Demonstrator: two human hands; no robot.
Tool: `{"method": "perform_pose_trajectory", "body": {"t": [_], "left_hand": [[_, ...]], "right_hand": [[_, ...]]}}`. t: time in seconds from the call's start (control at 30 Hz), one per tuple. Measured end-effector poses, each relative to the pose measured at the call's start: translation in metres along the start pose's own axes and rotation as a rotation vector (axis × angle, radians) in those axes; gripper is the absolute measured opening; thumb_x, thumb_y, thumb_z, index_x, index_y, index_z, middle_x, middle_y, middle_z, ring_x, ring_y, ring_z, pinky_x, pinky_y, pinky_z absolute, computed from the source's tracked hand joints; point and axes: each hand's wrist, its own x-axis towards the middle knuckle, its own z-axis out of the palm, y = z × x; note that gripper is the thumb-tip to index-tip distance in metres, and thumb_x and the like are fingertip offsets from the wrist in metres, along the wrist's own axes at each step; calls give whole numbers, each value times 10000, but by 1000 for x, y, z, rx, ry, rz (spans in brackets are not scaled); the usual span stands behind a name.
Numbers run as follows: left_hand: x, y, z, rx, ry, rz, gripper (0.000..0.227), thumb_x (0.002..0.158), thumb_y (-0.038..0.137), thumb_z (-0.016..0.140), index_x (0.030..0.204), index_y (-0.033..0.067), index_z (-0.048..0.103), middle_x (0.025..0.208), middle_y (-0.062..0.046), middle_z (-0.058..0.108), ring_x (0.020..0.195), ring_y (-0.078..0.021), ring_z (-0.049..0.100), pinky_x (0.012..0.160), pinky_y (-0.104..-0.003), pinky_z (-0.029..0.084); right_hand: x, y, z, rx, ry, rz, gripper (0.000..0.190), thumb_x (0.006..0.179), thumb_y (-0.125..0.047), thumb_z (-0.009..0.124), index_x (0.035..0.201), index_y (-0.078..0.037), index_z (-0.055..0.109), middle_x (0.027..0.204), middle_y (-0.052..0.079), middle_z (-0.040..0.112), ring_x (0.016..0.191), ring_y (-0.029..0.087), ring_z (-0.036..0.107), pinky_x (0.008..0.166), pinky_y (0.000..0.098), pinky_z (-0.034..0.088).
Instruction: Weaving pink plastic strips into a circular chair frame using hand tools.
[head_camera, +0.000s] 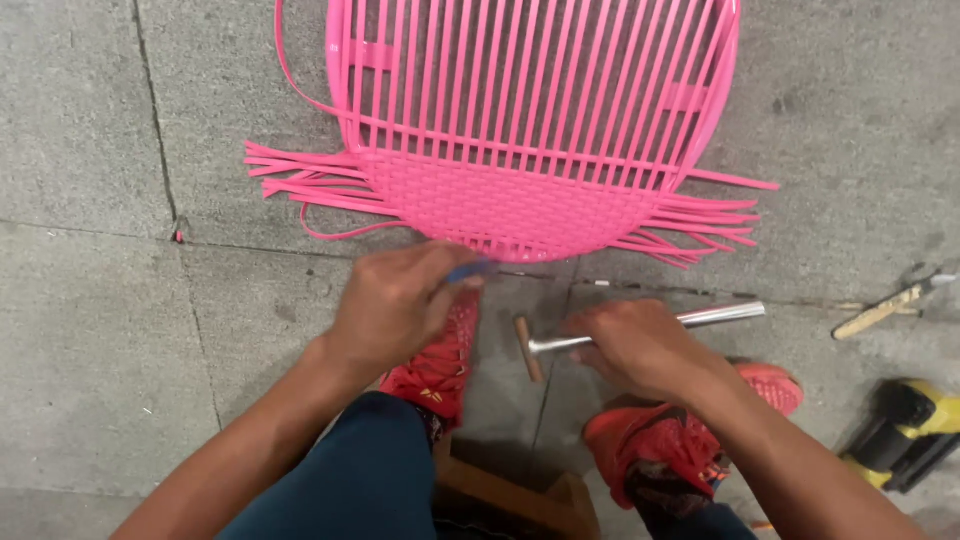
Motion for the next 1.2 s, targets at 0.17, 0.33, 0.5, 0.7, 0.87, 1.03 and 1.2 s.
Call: {"method": "perform_pose_trajectory", "body": {"t": [0.17,0.33,0.5,0.7,0.87,1.03,1.2], "left_hand": [[7,-11,12,-36,-11,175,235,887,122,743,1083,34,649,986,-182,726,888,-376,725,733,-445,570],[3,-29,23,-64,-194,111,103,969,101,683,966,34,604,830,-173,690,768,-377,712,644,-479,539],[5,-23,14,-66,-210,177,130,912,123,708,946,36,618,815,-161,698,754,-377,701,629,-490,521],[37,-13,-13,-232,17,-107,190,1002,256,748,1042,75,707,967,-120,776,838,-184,781,735,-320,619],[77,-29,-13,-170,85,-155,224,1000,240,765,1020,38,669,908,-130,768,807,-167,773,707,-302,607],[74,-35,-16,-33,4,-124,212,980,215,749,976,11,691,803,-142,741,705,-198,749,615,-345,566],[66,-37,-33,328,73,104,169,1071,200,674,1066,47,744,834,-135,713,724,-282,690,630,-432,525]], "right_hand": [[-6,-6,13,-113,-6,108,296,869,-308,702,1107,-132,704,960,165,735,925,413,683,793,541,531],[-22,-18,11,-121,-96,219,270,902,-339,694,1089,-144,691,960,178,727,945,417,678,818,534,530],[-38,-34,-23,171,-255,200,315,832,-179,704,1142,-131,676,940,166,751,954,377,696,835,486,529],[-36,45,-35,299,380,16,374,945,-221,669,1269,-38,644,948,177,674,833,256,675,728,408,537],[25,102,-68,313,905,299,364,1082,-203,639,1352,37,593,796,69,643,693,172,621,599,346,474],[67,135,-69,980,1088,381,294,1078,-208,664,1267,12,619,756,-5,597,585,114,510,469,304,367],[43,104,-77,963,824,366,248,1053,-134,636,1276,-27,621,757,45,574,544,122,486,440,292,354]]}}
